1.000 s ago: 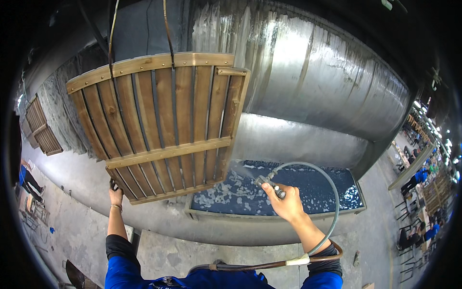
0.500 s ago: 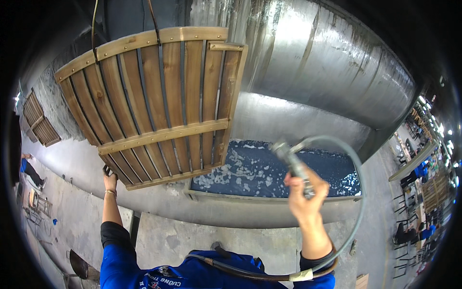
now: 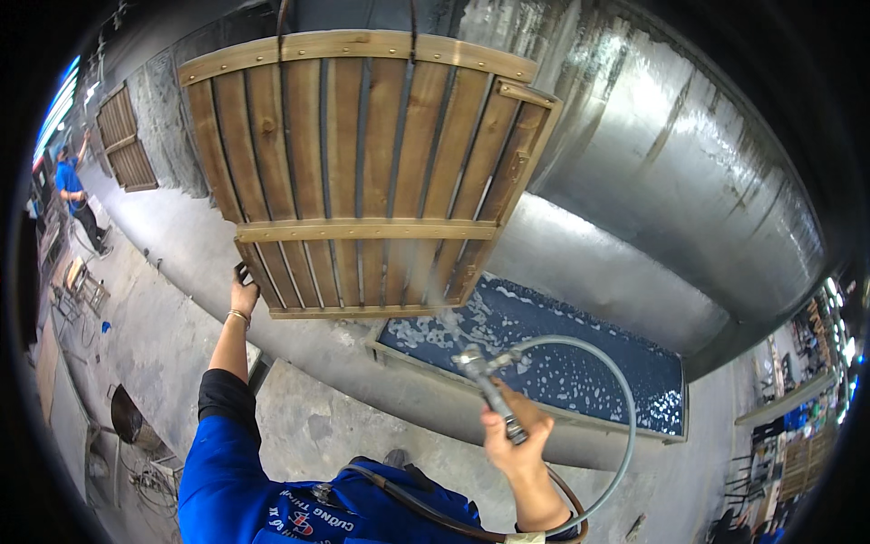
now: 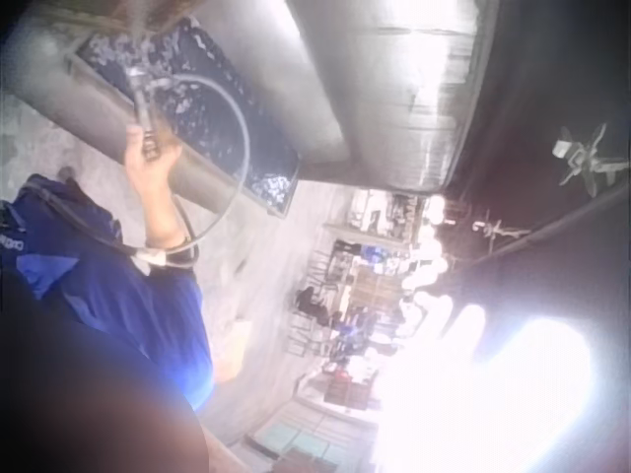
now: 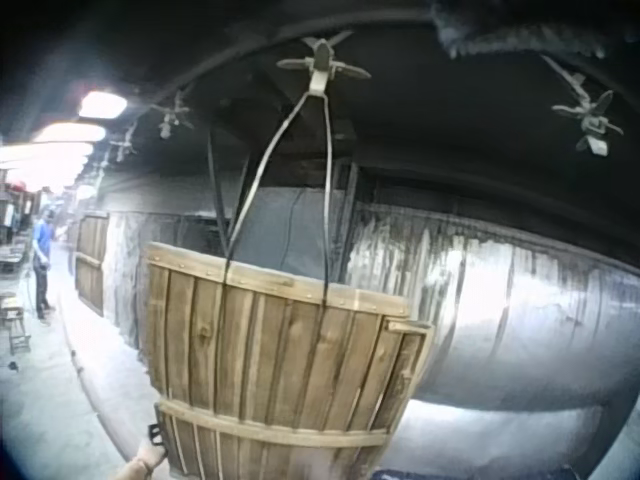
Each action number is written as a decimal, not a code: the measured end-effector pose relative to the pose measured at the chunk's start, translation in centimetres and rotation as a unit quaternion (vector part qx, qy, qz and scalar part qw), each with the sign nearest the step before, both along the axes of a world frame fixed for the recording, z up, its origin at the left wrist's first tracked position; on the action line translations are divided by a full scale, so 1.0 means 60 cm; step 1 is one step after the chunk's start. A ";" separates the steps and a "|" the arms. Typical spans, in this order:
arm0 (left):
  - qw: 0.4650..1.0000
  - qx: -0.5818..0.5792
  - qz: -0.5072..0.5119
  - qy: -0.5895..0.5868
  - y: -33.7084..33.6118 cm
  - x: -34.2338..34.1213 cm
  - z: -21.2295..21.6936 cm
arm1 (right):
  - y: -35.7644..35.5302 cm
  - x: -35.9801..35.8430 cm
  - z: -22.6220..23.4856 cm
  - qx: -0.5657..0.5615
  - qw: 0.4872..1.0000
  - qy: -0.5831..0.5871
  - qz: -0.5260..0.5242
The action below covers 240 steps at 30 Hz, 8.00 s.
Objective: The person uses a spray gun to apply a finish to hanging wooden slatted panels in a workshop. They repeatedly spray both sides of each panel, rotate the panels to access all surfaces, and move between multiple panels throughout the clip.
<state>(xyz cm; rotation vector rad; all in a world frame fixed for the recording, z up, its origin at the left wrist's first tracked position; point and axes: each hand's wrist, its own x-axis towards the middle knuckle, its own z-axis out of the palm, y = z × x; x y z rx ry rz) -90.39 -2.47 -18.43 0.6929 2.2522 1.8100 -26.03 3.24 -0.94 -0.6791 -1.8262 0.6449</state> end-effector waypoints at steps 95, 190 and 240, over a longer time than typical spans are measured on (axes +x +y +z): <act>0.958 -0.032 -0.281 -0.052 -0.011 0.658 -0.013 | -0.072 0.208 0.043 -0.177 0.980 0.063 -0.069; 0.528 -0.312 -0.124 0.780 0.582 0.136 0.555 | 0.240 -0.073 -0.099 -0.578 0.807 0.066 -0.102; 0.603 -0.601 -0.522 -0.044 -0.215 0.267 -0.454 | 0.435 -0.356 0.234 -0.137 0.965 0.171 0.140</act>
